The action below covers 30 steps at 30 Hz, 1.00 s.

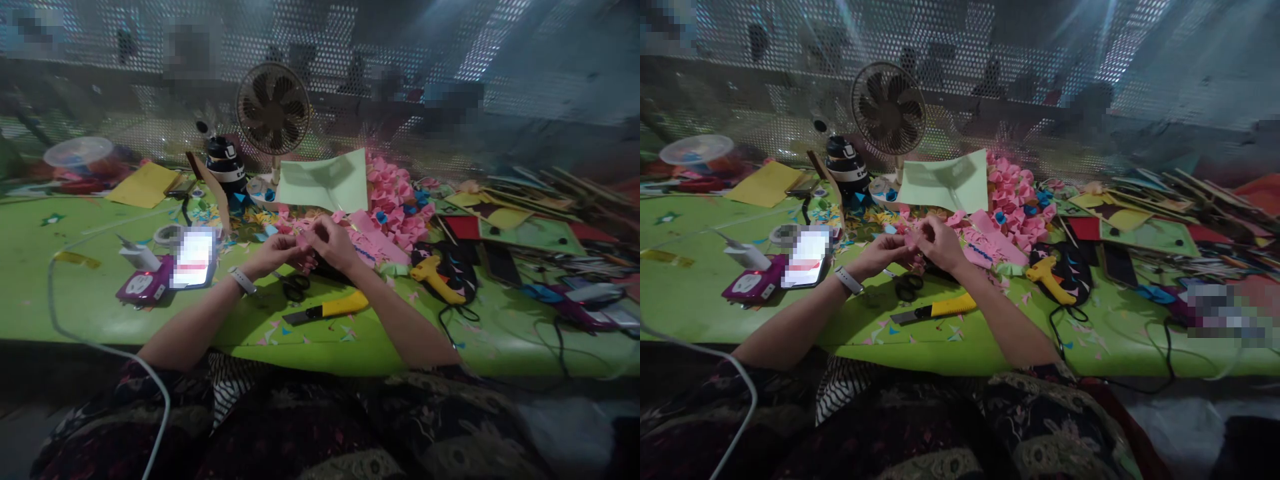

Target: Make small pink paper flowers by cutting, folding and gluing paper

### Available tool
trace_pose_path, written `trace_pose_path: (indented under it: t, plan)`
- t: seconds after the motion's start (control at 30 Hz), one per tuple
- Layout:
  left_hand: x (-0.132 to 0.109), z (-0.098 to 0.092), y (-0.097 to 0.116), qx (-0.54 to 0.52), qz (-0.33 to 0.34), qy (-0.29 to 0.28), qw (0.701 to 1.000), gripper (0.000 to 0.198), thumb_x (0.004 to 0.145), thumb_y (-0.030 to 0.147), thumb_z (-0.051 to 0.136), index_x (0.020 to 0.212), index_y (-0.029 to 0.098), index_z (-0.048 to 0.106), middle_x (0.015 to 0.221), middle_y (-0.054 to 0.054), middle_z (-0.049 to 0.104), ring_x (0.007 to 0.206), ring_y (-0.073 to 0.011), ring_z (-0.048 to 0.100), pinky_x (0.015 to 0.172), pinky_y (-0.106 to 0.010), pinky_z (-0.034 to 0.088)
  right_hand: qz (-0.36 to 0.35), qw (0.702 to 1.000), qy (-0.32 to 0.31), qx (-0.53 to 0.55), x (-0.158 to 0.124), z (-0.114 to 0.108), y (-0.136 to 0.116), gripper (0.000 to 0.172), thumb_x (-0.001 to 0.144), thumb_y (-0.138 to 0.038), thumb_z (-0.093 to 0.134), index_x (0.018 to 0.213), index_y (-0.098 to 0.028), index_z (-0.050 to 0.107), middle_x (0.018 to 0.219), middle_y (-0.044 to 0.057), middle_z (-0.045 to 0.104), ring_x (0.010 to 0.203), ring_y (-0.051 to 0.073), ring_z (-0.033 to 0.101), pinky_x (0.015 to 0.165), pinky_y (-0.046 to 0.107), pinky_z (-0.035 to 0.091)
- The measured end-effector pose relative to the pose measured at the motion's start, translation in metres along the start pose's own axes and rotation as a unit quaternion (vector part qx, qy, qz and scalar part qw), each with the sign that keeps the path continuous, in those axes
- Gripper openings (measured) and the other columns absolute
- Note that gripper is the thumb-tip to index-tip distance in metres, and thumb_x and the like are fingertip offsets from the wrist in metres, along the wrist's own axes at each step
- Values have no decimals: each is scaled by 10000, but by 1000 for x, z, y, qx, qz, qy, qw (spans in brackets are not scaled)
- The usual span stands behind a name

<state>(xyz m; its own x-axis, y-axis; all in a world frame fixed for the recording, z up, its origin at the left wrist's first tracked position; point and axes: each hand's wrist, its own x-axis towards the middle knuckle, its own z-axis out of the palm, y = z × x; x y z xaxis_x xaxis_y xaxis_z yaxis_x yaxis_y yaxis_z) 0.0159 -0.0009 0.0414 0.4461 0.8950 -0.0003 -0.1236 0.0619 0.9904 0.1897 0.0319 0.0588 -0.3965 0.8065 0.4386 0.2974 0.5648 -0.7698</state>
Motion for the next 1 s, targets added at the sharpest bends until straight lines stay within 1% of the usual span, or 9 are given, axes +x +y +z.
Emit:
trace_pose_path:
  t: [0.13,0.3,0.4,0.5,0.67,0.83,0.87,0.93,1.0]
  plan:
    - [0,-2,-2,6,-1,-21,1000,466,685,548,813,811,115,696,761,-112,763,666,-183,739,652,-281,612,11,996,-63,55,-2,2,-2,368,869,-594,561,914,-232,505,818,4,623,671,151,598,641,289,466]
    - [-2,-6,2,9,-2,-31,999,443,684,531,823,776,115,698,760,-119,763,638,-173,727,648,-274,609,-2,995,-52,87,-4,5,-5,382,867,-592,574,967,-228,515,944,23,638,721,144,624,655,278,483]
    - [-4,-8,6,20,-4,-38,999,423,701,520,815,782,116,719,768,-124,766,659,-178,734,648,-263,608,-6,994,-61,92,-4,4,-7,322,895,-517,570,1012,-220,529,962,29,656,728,145,634,671,276,493]
    - [-6,-9,7,45,-20,-55,997,398,718,499,810,786,114,731,791,-130,771,662,-178,737,645,-256,608,-42,994,-70,69,-4,2,-8,215,932,-403,522,1020,-210,554,1025,47,673,866,167,657,772,286,501]
    - [-3,-10,3,32,4,-5,999,410,703,523,813,820,140,723,787,-94,770,723,-190,750,617,-236,601,-39,997,-54,-28,-6,3,-9,179,967,-320,471,1068,-224,584,973,30,701,871,182,664,779,290,477]
    - [-3,-10,4,57,7,20,998,410,685,524,825,777,138,719,719,-75,751,658,-172,734,632,-241,602,-44,998,-41,-23,-8,2,-18,190,993,-302,446,1104,-218,575,1054,41,697,932,182,659,833,299,476]
    - [-3,-10,6,58,6,23,998,421,675,529,830,761,133,715,707,-77,747,650,-176,732,642,-254,607,-48,998,-31,-15,-7,-1,-19,189,993,-301,446,1096,-210,576,1060,45,690,918,177,650,829,299,477]
    - [-3,-11,9,51,10,51,997,447,642,537,847,747,127,703,703,-81,744,657,-187,734,656,-274,613,-41,999,11,13,-2,-13,-19,195,991,-313,450,1082,-200,580,944,33,670,781,154,613,733,285,479]
    - [-3,-13,12,34,24,92,995,463,619,528,863,788,128,700,739,-85,752,696,-198,742,652,-276,614,-4,996,72,55,5,-31,-15,207,981,-329,461,1096,-202,577,680,-27,543,532,124,462,529,263,403]
